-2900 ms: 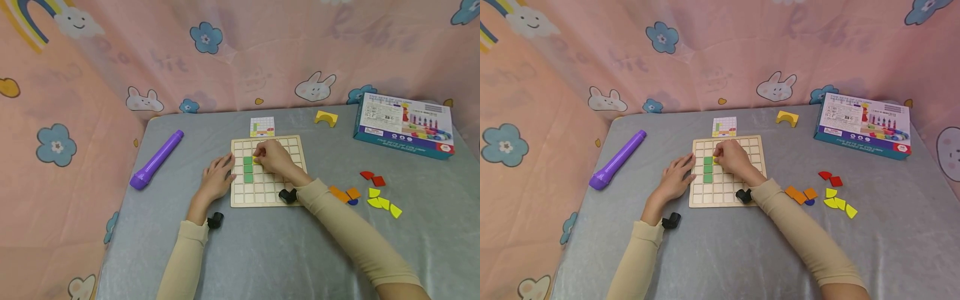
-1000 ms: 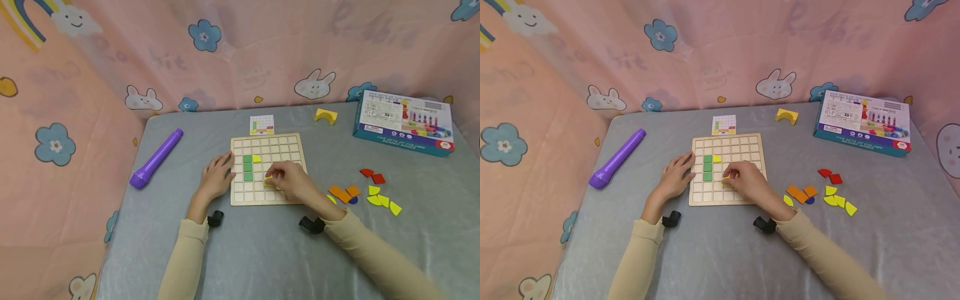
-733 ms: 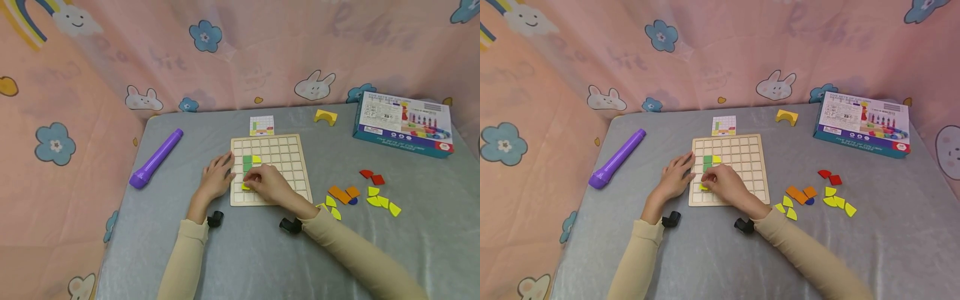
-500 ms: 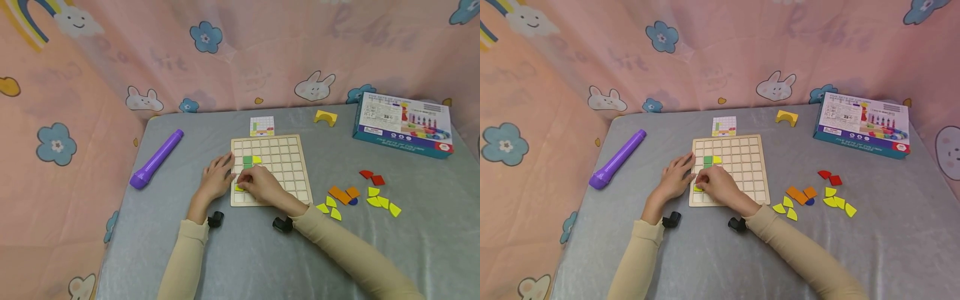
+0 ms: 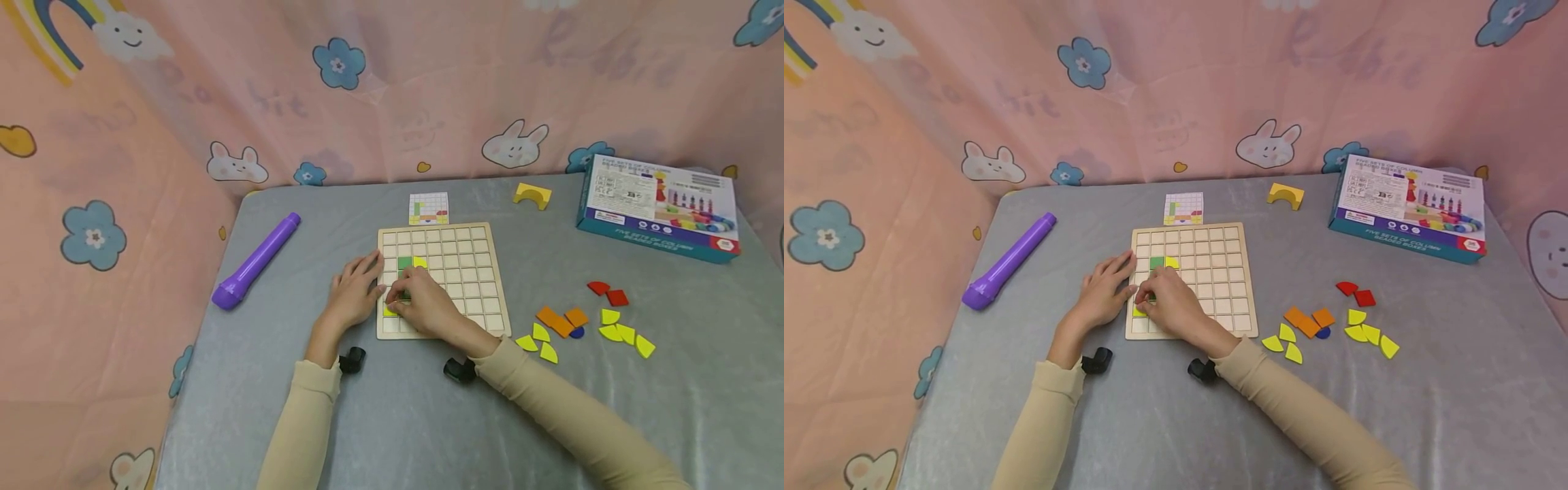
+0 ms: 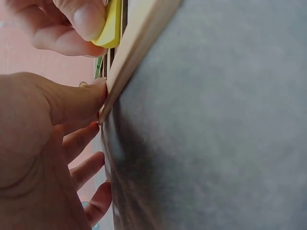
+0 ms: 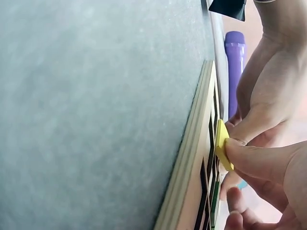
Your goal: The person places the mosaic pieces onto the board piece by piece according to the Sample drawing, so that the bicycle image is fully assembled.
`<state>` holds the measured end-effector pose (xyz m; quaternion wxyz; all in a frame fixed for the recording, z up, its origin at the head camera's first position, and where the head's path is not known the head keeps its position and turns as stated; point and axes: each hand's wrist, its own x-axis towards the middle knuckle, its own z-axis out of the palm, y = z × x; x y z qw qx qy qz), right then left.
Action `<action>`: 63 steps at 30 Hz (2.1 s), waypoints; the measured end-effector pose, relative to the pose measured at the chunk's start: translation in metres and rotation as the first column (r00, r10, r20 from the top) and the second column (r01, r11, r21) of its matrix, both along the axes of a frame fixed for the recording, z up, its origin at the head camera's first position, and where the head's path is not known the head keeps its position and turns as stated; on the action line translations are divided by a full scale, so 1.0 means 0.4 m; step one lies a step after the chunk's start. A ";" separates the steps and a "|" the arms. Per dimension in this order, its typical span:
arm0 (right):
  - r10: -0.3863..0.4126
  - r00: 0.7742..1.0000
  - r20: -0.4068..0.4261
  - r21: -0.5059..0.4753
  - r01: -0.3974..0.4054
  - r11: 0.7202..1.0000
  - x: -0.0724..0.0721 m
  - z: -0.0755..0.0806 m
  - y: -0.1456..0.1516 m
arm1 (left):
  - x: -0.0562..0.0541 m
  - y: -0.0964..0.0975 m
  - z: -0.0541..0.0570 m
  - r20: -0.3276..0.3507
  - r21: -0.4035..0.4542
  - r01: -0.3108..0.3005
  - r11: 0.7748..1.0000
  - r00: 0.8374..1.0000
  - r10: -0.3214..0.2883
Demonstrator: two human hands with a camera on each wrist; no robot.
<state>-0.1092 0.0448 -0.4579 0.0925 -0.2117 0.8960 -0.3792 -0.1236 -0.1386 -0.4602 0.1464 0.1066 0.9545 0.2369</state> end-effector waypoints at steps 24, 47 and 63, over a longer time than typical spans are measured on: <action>-0.095 0.993 0.066 0.037 0.093 0.995 0.004 0.044 0.172 | 0.001 0.002 -0.003 0.026 0.035 -0.008 0.999 1.000 0.007; -0.206 0.965 0.161 0.250 0.162 0.955 0.132 0.044 0.516 | 0.002 0.000 0.000 0.035 0.045 -0.015 0.999 0.999 0.014; -0.231 0.970 0.074 0.231 0.209 0.950 0.166 0.020 0.521 | 0.003 -0.005 -0.003 0.040 0.048 -0.016 0.999 0.999 0.014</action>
